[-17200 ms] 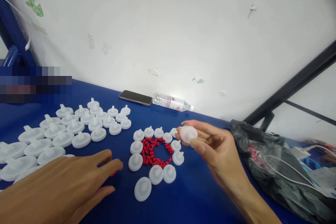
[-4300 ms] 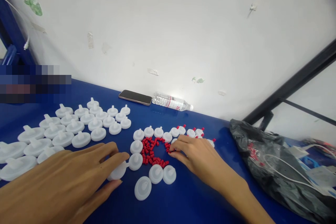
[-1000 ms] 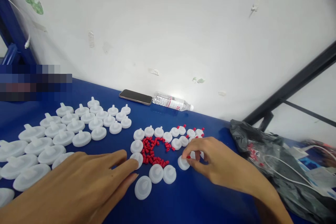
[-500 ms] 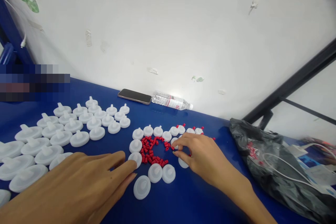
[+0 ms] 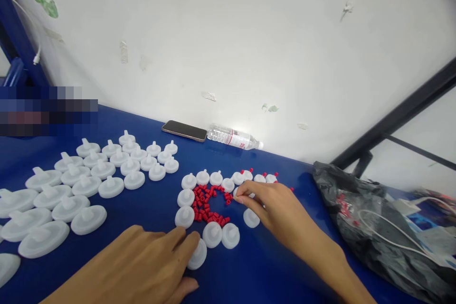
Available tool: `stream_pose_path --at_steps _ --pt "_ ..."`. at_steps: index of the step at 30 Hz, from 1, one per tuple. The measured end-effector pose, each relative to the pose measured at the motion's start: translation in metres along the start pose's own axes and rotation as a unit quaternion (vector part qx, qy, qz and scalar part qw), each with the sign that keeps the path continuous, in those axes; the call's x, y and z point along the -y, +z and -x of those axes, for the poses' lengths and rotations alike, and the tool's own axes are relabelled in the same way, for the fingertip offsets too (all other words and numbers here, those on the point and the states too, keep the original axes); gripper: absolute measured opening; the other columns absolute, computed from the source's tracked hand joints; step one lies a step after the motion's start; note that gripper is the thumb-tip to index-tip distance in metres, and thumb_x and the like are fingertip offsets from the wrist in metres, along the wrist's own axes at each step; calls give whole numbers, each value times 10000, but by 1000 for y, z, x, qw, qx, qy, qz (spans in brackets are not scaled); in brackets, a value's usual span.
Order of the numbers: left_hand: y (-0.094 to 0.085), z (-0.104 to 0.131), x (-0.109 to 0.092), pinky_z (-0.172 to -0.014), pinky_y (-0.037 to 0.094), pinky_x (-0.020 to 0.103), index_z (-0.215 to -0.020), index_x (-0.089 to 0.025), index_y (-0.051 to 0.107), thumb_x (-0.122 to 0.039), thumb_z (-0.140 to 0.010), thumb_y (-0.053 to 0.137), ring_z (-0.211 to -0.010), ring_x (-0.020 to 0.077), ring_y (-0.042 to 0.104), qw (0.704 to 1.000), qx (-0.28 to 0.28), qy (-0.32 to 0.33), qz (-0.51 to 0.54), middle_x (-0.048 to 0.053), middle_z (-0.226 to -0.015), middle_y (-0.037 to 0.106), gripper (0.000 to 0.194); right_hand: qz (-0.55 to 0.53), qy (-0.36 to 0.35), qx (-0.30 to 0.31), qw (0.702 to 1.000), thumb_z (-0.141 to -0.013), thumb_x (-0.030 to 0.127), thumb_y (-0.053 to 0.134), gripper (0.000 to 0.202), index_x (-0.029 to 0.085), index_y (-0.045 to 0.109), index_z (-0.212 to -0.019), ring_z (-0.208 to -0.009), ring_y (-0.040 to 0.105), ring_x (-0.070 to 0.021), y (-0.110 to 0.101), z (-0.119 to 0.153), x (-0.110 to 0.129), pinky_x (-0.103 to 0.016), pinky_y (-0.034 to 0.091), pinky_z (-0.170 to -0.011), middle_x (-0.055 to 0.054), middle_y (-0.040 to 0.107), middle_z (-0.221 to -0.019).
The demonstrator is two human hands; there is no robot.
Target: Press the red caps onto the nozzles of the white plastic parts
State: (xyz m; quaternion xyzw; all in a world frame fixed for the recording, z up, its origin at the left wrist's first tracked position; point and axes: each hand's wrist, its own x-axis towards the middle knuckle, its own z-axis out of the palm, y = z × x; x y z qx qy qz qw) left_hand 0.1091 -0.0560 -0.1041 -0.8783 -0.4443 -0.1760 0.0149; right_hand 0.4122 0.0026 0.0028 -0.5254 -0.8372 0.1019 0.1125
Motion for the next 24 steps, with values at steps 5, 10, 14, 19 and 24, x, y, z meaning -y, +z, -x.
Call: stream_pose_path --at_steps 5,10,14,19,24 --pt "21 5 0 -679 572 362 -1366 -385 883 -256 -1098 596 -795 252 819 998 -12 35 -46 33 -1145 928 413 -117 -41 -33 992 -1213 189 827 123 292 893 -1228 -828 876 -195 -5 6 4 -287 615 -770 39 970 -1104" --pt "15 10 6 -674 520 400 -1335 -401 881 -187 -1023 541 -919 282 838 988 -126 63 -60 37 -1221 927 508 -157 -115 -72 978 -1186 163 864 201 296 940 -1316 -941 867 -196 -5 7 13 -274 650 -832 -2 954 -1186" --pt "7 8 5 -722 567 423 -1324 -343 852 -195 -1075 482 -969 294 855 981 -159 73 -79 55 -1270 916 469 -176 -143 -87 970 -1179 192 889 95 253 959 -1198 -951 857 -194 -3 8 16 -267 667 -850 -23 925 -1104" --pt "4 -5 -3 -646 504 438 -1270 -302 749 -153 -1067 429 -840 267 841 979 -176 91 -45 50 -1177 894 407 -213 -165 -98 958 -1178 245 904 82 255 961 -1119 -811 812 -163 1 9 20 -234 611 -684 -18 927 -1028" --pt "-13 -17 -6 -543 380 450 -1284 -324 680 -149 -1155 379 -578 188 692 980 -187 57 22 -40 -1035 852 371 -288 -191 -99 933 -1175 294 921 132 244 963 -1060 -797 869 -158 5 11 27 -199 615 -634 -23 960 -983"
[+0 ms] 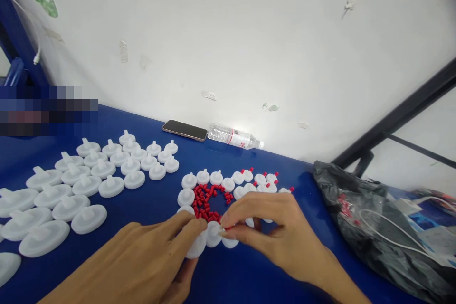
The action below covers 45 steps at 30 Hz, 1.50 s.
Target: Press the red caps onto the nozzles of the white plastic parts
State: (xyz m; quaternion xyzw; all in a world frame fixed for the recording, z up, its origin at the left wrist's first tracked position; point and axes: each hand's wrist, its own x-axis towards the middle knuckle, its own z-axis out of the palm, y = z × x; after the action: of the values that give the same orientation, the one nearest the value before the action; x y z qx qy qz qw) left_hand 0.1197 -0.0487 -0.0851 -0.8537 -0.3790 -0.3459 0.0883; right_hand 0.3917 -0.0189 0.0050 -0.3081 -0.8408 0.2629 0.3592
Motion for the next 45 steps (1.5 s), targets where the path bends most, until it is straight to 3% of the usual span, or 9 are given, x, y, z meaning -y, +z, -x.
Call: stream_pose_path --at_steps 3,7,13,17,23,27,36,41,45 --pt "-8 -4 2 -543 422 402 -1377 -307 716 -224 -1198 423 -634 168 703 999 -34 16 -19 13 -1185 866 353 -28 -26 -15 999 -1142 288 964 116 238 962 -1038 -820 904 -167 4 0 3 -195 668 -682 -29 973 -997" --pt "-9 -4 3 -685 588 273 -1410 -330 788 -438 -1157 662 -836 191 808 1000 -7 -7 -10 41 -1183 851 303 -32 -33 -11 999 -1152 343 960 141 247 972 -1049 -813 914 -176 10 2 2 -216 709 -701 -28 967 -985" --pt "-5 -5 5 -834 700 279 -1393 -338 808 -604 -1129 731 -1021 242 873 1000 9 -7 8 57 -1194 854 382 -41 -22 -23 999 -1137 413 979 180 267 986 -1033 -781 914 -185 10 1 0 -227 683 -633 -30 969 -955" --pt "-9 -6 4 -743 654 269 -1402 -338 782 -559 -1161 700 -944 217 868 1000 -17 -5 4 32 -1135 859 337 -36 -15 -47 998 -1124 401 993 183 270 990 -996 -742 904 -183 8 -2 2 -225 656 -590 -31 967 -921" --pt "-22 -19 -4 -544 415 401 -1333 -283 636 -300 -1338 383 -663 129 746 996 -74 43 31 -45 -1004 809 254 -103 -32 -73 991 -1023 368 1091 122 281 1011 -994 -749 936 -219 17 0 -2 -246 715 -606 -38 969 -896" --pt "-24 -23 -6 -546 408 428 -1337 -280 598 -305 -1353 354 -643 126 728 995 -76 47 37 -56 -979 783 246 -116 -38 -67 990 -1010 314 1101 94 278 1014 -1008 -768 936 -208 21 2 -2 -238 735 -671 -41 974 -916" --pt "-28 -25 -4 -567 468 414 -1420 -280 621 -310 -1355 388 -762 131 814 996 -76 41 15 -44 -1093 843 244 -92 -15 -93 991 -1021 360 1091 113 287 1011 -990 -696 898 -193 16 -2 4 -217 623 -523 -37 968 -893" --pt "-27 -27 -4 -533 430 384 -1331 -282 687 -276 -1328 399 -672 128 758 996 -77 49 20 -61 -985 801 288 -110 -23 -77 991 -1016 354 1095 105 286 1016 -1005 -718 912 -202 20 1 -2 -229 661 -551 -44 971 -915" --pt "-28 -23 -1 -589 465 336 -1361 -283 729 -267 -1324 404 -782 128 822 994 -96 62 -3 -53 -1068 862 327 -155 -29 -64 985 -1002 274 1102 93 299 1031 -1057 -797 938 -212 19 1 -2 -237 700 -615 -50 986 -1000"
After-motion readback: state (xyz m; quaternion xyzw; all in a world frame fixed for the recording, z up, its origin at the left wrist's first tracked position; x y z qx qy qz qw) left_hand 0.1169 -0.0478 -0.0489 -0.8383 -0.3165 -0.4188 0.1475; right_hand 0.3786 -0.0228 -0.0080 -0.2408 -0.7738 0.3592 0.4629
